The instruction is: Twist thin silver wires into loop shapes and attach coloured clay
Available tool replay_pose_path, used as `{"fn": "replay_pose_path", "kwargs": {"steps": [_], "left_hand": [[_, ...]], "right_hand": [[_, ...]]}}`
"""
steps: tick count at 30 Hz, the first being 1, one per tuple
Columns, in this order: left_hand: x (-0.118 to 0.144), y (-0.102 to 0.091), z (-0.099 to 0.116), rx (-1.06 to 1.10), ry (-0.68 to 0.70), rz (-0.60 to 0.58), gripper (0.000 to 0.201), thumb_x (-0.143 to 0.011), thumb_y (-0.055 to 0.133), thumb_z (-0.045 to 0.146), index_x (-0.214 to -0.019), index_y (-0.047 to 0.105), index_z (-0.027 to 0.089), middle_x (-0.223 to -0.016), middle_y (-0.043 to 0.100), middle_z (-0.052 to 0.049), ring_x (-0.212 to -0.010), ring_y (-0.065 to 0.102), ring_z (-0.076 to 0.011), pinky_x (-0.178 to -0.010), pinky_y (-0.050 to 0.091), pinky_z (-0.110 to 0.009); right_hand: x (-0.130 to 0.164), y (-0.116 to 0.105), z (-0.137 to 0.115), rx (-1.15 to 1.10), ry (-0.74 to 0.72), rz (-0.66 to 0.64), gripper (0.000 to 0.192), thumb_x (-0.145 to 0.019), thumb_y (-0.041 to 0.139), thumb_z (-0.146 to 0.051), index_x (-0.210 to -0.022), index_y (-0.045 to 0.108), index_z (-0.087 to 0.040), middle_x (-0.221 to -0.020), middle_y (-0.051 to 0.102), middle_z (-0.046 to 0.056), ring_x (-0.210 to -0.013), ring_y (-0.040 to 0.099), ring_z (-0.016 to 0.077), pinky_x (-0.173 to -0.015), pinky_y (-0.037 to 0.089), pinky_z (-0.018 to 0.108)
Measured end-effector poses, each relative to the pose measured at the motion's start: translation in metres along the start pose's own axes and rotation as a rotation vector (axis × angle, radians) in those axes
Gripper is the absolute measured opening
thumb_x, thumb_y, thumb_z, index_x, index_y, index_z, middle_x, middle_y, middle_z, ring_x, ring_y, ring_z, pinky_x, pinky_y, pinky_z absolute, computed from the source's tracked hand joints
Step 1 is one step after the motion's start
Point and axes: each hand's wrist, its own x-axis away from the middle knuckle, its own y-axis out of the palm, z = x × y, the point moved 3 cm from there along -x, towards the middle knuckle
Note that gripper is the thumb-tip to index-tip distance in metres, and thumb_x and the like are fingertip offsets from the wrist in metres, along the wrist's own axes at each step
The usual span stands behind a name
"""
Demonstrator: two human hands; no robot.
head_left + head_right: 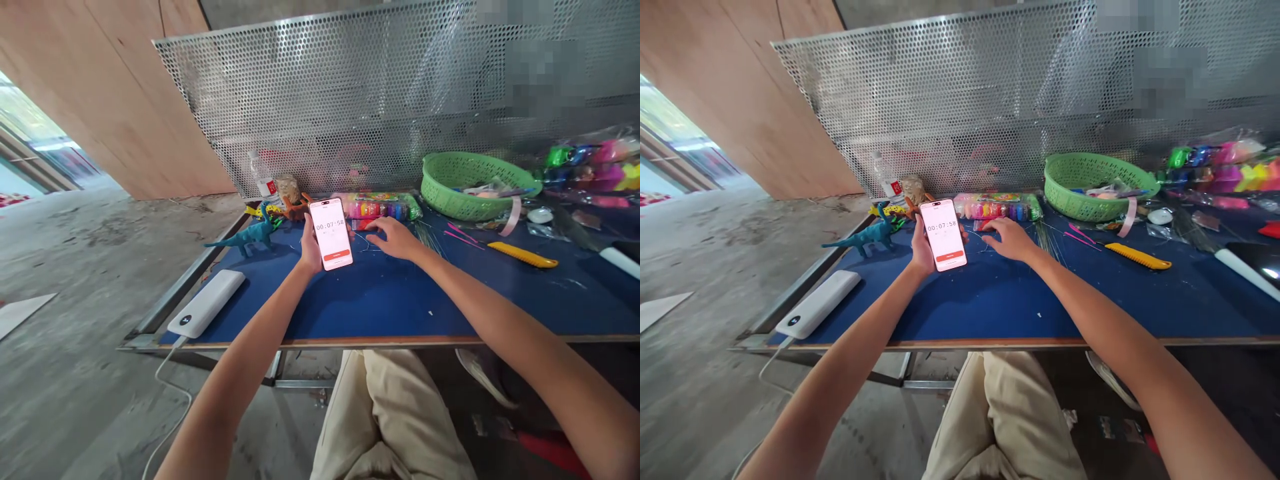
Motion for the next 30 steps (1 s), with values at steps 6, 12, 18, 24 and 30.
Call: {"fn": "replay_pose_path", "kwargs": {"steps": [6, 12, 18, 24, 30], "left_hand": [[0.0, -0.009, -0.005, -0.038, -0.102, -0.003, 0.085, -0.095, 0.034, 0.079, -0.125, 0.069, 0.008, -0.098, 0.077, -0.018, -0.084, 0.076, -0.0306, -0.081, 0.062, -0.047], [-0.001, -0.011, -0.006, -0.078, -0.104, -0.034, 0.082, -0.096, 0.034, 0.077, -0.121, 0.07, 0.008, -0.099, 0.077, -0.018, -0.081, 0.076, -0.0299, -0.076, 0.063, -0.046], [-0.002, -0.012, -0.005, -0.085, -0.102, -0.051, 0.083, -0.096, 0.034, 0.077, -0.124, 0.068, 0.007, -0.1, 0.076, -0.019, -0.082, 0.076, -0.0301, -0.076, 0.063, -0.047], [-0.002, -0.011, -0.005, -0.104, -0.092, -0.074, 0.083, -0.095, 0.036, 0.077, -0.125, 0.068, 0.007, -0.101, 0.076, -0.018, -0.082, 0.075, -0.0292, -0.076, 0.063, -0.045], [-0.003, -0.011, -0.006, -0.102, -0.098, -0.05, 0.084, -0.095, 0.034, 0.078, -0.125, 0.068, 0.007, -0.1, 0.076, -0.019, -0.081, 0.076, -0.0296, -0.076, 0.062, -0.046]], "right_hand": [[0.003, 0.02, 0.001, 0.119, -0.066, -0.232, 0.025, -0.097, 0.066, -0.038, -0.117, 0.073, -0.024, -0.126, 0.073, 0.007, -0.119, 0.063, 0.0292, -0.104, 0.046, 0.048], [0.003, 0.018, 0.001, 0.108, -0.052, -0.269, 0.011, -0.096, 0.067, -0.029, -0.101, 0.075, -0.025, -0.115, 0.075, 0.005, -0.112, 0.065, 0.0257, -0.1, 0.049, 0.043], [0.004, 0.019, -0.001, 0.083, -0.024, -0.265, 0.01, -0.095, 0.067, -0.029, -0.099, 0.075, -0.024, -0.113, 0.074, 0.005, -0.11, 0.065, 0.0254, -0.098, 0.05, 0.042], [0.004, 0.017, -0.003, 0.083, -0.012, -0.3, 0.014, -0.096, 0.065, -0.031, -0.104, 0.075, -0.025, -0.118, 0.074, 0.006, -0.114, 0.063, 0.0269, -0.099, 0.049, 0.044], [0.004, 0.017, -0.005, 0.087, -0.005, -0.301, 0.015, -0.096, 0.065, -0.032, -0.105, 0.075, -0.025, -0.117, 0.074, 0.006, -0.112, 0.063, 0.0272, -0.097, 0.05, 0.045]]}}
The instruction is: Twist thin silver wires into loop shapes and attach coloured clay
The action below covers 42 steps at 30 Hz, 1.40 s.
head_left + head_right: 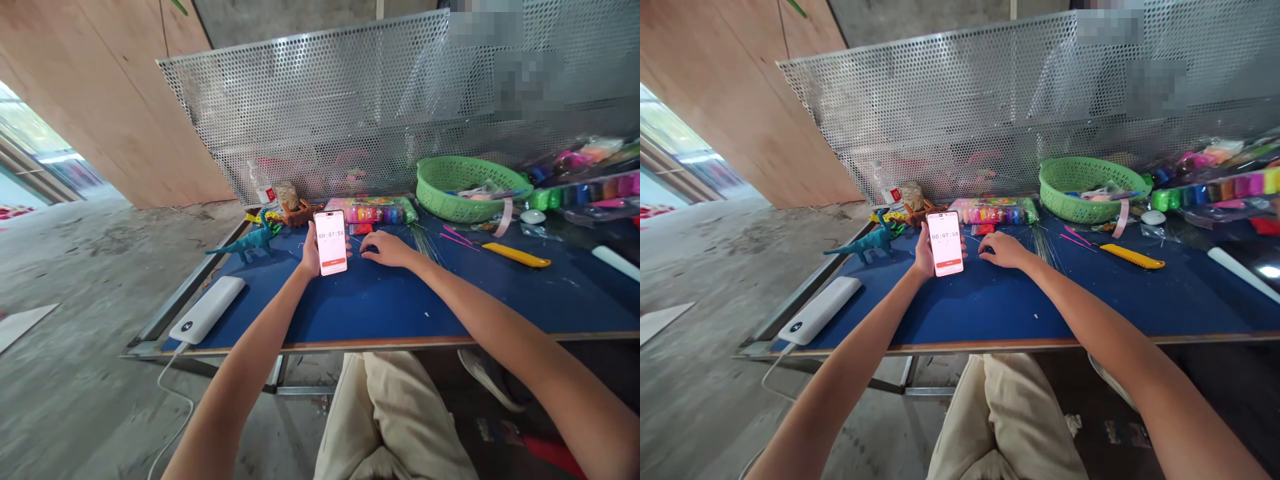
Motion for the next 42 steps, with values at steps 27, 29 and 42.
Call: {"fn": "replay_pose_path", "kwargs": {"steps": [27, 29, 42], "left_hand": [[0.0002, 0.0003, -0.0001, 0.019, -0.009, -0.005, 0.085, -0.095, 0.033, 0.078, -0.127, 0.067, 0.008, -0.099, 0.076, -0.019, -0.081, 0.076, -0.0304, -0.077, 0.062, -0.047], [0.0001, -0.0003, -0.0003, 0.028, -0.015, 0.001, 0.086, -0.095, 0.033, 0.079, -0.128, 0.066, 0.007, -0.099, 0.076, -0.019, -0.081, 0.076, -0.0309, -0.077, 0.062, -0.047], [0.0001, 0.0007, -0.0011, 0.043, -0.032, 0.005, 0.086, -0.094, 0.033, 0.08, -0.128, 0.067, 0.008, -0.098, 0.077, -0.019, -0.081, 0.076, -0.0306, -0.076, 0.063, -0.046]], "right_hand": [[0.0009, 0.0002, -0.0024, 0.025, -0.006, 0.011, 0.016, -0.096, 0.065, -0.033, -0.106, 0.075, -0.025, -0.116, 0.075, 0.006, -0.109, 0.063, 0.0276, -0.092, 0.051, 0.044], [0.0008, 0.0007, -0.002, 0.025, -0.007, 0.01, 0.016, -0.096, 0.065, -0.033, -0.106, 0.075, -0.025, -0.115, 0.075, 0.006, -0.108, 0.063, 0.0275, -0.091, 0.051, 0.044], [0.0009, -0.0008, -0.0028, 0.024, -0.005, 0.004, 0.016, -0.097, 0.064, -0.034, -0.106, 0.075, -0.025, -0.116, 0.075, 0.005, -0.108, 0.063, 0.0272, -0.091, 0.05, 0.043]]}}
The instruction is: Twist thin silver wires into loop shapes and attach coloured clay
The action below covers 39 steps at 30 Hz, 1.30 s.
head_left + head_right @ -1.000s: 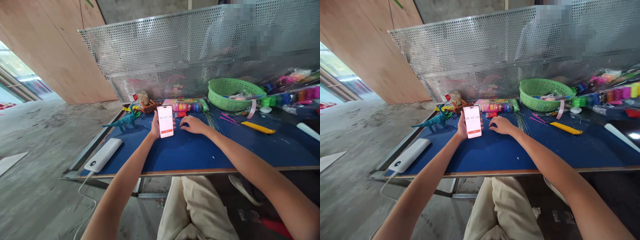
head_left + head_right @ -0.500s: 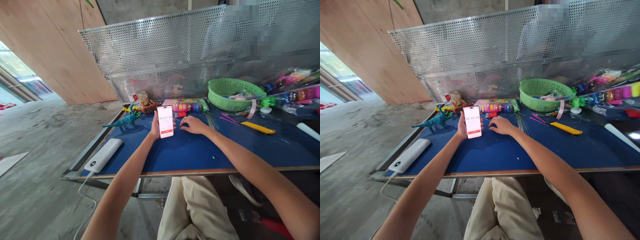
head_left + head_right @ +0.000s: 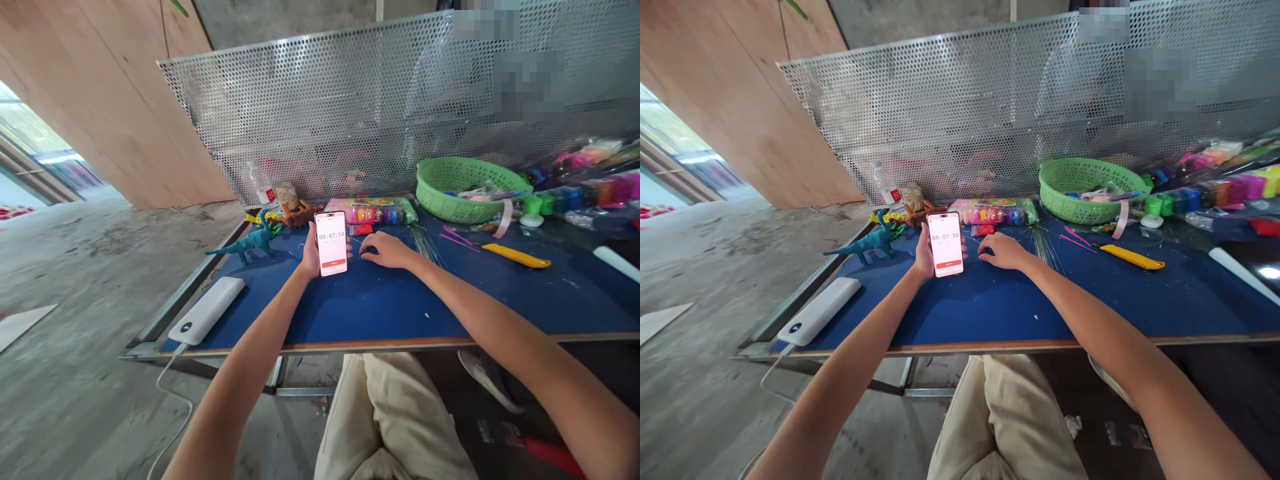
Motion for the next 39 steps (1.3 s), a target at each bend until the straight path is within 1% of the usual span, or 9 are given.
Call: {"fn": "replay_pose_path", "kwargs": {"steps": [6, 13, 22, 27, 28, 31, 34, 36, 39], "left_hand": [[-0.001, -0.002, 0.0, 0.013, -0.003, -0.006, 0.088, -0.093, 0.032, 0.081, -0.128, 0.067, 0.008, -0.099, 0.077, -0.019, -0.084, 0.077, -0.031, -0.079, 0.062, -0.046], [-0.001, -0.007, 0.003, -0.037, -0.018, 0.011, 0.096, -0.09, 0.029, 0.087, -0.124, 0.069, 0.006, -0.1, 0.077, -0.021, -0.082, 0.077, -0.0335, -0.077, 0.063, -0.049], [-0.001, -0.005, 0.003, -0.01, -0.049, -0.047, 0.09, -0.092, 0.031, 0.084, -0.126, 0.066, 0.008, -0.096, 0.076, -0.018, -0.079, 0.076, -0.0298, -0.074, 0.063, -0.046], [0.002, -0.005, 0.014, -0.036, -0.08, -0.004, 0.087, -0.092, 0.033, 0.083, -0.123, 0.066, 0.01, -0.098, 0.077, -0.018, -0.079, 0.076, -0.0289, -0.075, 0.064, -0.046], [0.005, -0.005, 0.019, -0.077, -0.107, 0.004, 0.086, -0.091, 0.034, 0.084, -0.123, 0.066, 0.01, -0.099, 0.077, -0.017, -0.079, 0.076, -0.0292, -0.075, 0.064, -0.047], [0.018, -0.011, 0.035, -0.297, -0.321, 0.047, 0.082, -0.085, 0.051, 0.083, -0.116, 0.068, 0.009, -0.1, 0.077, -0.019, -0.081, 0.077, -0.0316, -0.076, 0.064, -0.05], [0.039, -0.029, 0.059, -0.647, -0.43, 0.082, 0.056, -0.077, 0.083, 0.055, -0.11, 0.069, 0.012, -0.102, 0.078, -0.018, -0.085, 0.077, -0.0317, -0.075, 0.064, -0.043], [0.054, -0.043, 0.073, -0.851, -0.461, 0.074, 0.05, -0.071, 0.09, 0.044, -0.107, 0.071, 0.014, -0.099, 0.079, -0.015, -0.083, 0.077, -0.0278, -0.071, 0.061, -0.036], [0.073, -0.068, 0.091, -1.106, -0.517, 0.125, 0.04, -0.068, 0.09, 0.039, -0.099, 0.075, 0.018, -0.085, 0.078, -0.004, -0.072, 0.073, -0.0216, -0.062, 0.055, -0.028]], "right_hand": [[0.0, 0.001, 0.002, 0.015, -0.006, 0.003, 0.016, -0.096, 0.066, -0.034, -0.107, 0.074, -0.026, -0.115, 0.075, 0.005, -0.108, 0.063, 0.0275, -0.091, 0.051, 0.042], [0.0, -0.006, 0.007, 0.032, -0.012, -0.044, 0.009, -0.095, 0.065, -0.027, -0.097, 0.074, -0.026, -0.107, 0.075, 0.004, -0.106, 0.065, 0.0257, -0.087, 0.05, 0.038], [0.001, -0.005, 0.006, 0.03, -0.009, -0.028, 0.01, -0.096, 0.064, -0.03, -0.097, 0.073, -0.025, -0.109, 0.074, 0.005, -0.107, 0.065, 0.0261, -0.086, 0.05, 0.039], [0.0, -0.007, 0.006, 0.046, 0.007, -0.053, 0.01, -0.097, 0.065, -0.031, -0.099, 0.073, -0.025, -0.111, 0.074, 0.005, -0.109, 0.064, 0.0258, -0.085, 0.049, 0.036], [0.0, -0.007, 0.006, 0.048, 0.007, -0.063, 0.011, -0.097, 0.064, -0.031, -0.099, 0.072, -0.025, -0.111, 0.074, 0.005, -0.109, 0.064, 0.0255, -0.085, 0.049, 0.035], [0.0, -0.009, 0.006, 0.059, -0.002, -0.087, 0.009, -0.098, 0.064, -0.028, -0.098, 0.071, -0.023, -0.11, 0.074, 0.006, -0.109, 0.064, 0.0246, -0.086, 0.047, 0.034], [-0.002, -0.011, 0.008, 0.105, 0.001, -0.085, 0.007, -0.097, 0.063, -0.022, -0.096, 0.07, -0.022, -0.108, 0.073, 0.007, -0.106, 0.064, 0.0253, -0.088, 0.046, 0.035], [-0.002, -0.012, 0.012, 0.117, 0.0, -0.089, 0.008, -0.097, 0.063, -0.021, -0.095, 0.07, -0.021, -0.106, 0.072, 0.008, -0.104, 0.063, 0.0259, -0.089, 0.046, 0.037], [-0.001, -0.013, 0.019, 0.112, -0.03, -0.11, 0.008, -0.095, 0.063, -0.019, -0.092, 0.071, -0.019, -0.11, 0.07, 0.01, -0.105, 0.061, 0.0257, -0.091, 0.046, 0.037]]}}
